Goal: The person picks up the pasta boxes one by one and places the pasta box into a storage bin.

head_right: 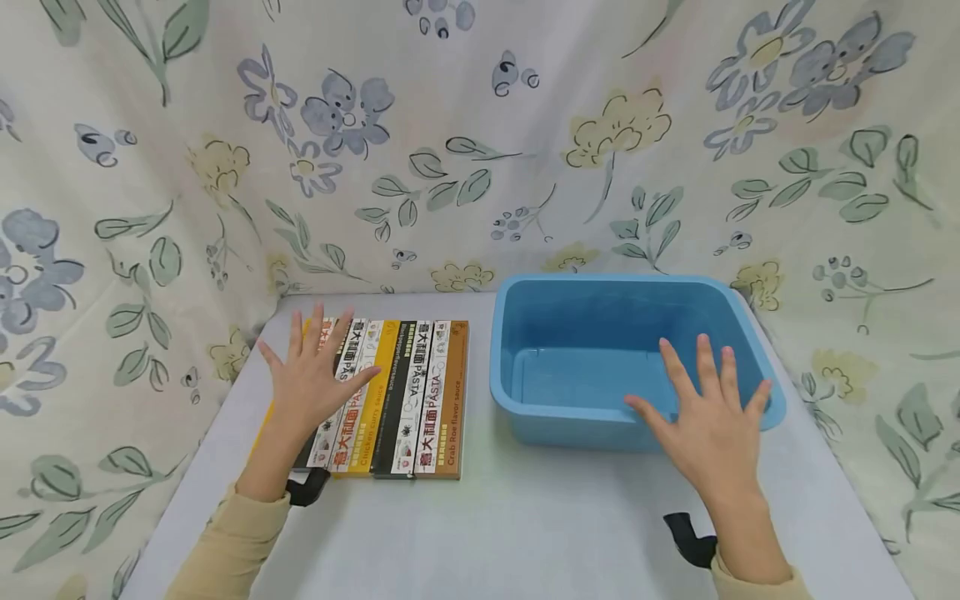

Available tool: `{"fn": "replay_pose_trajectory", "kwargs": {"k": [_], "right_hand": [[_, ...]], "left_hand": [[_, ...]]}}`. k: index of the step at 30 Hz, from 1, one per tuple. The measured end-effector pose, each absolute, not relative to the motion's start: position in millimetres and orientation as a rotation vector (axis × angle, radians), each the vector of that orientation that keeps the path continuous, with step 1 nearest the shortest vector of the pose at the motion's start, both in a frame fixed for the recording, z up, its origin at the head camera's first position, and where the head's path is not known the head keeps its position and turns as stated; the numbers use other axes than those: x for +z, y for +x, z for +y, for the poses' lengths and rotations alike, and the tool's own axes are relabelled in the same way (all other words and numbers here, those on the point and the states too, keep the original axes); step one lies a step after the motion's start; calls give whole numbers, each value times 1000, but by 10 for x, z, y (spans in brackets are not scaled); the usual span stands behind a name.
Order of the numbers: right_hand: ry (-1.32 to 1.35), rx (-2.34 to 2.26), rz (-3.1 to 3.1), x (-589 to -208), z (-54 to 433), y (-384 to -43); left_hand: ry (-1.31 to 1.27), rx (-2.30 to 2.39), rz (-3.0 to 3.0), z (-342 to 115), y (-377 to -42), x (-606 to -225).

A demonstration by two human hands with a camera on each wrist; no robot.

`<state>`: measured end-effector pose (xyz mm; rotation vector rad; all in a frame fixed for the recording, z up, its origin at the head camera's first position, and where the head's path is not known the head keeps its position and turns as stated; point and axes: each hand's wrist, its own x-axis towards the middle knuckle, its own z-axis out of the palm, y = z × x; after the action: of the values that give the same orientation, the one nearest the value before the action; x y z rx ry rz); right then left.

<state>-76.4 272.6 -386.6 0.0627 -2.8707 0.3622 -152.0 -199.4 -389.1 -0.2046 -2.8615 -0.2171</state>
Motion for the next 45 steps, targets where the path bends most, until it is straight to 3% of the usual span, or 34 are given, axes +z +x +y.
{"fn": "replay_pose_trajectory", "kwargs": {"k": [11, 19, 45], "right_hand": [[142, 614, -2724, -3974, 3145, -737], [-75, 636, -2797, -4088, 3401, -704], [-162, 695, -2771, -4247, 3481, -676]], "left_hand": [[-458, -887, -2713, -2357, -1424, -4257], [-171, -1209, -2794, -2540, -1243, -4499], [226, -1235, -3021, -3356, -892, -5094]]}}
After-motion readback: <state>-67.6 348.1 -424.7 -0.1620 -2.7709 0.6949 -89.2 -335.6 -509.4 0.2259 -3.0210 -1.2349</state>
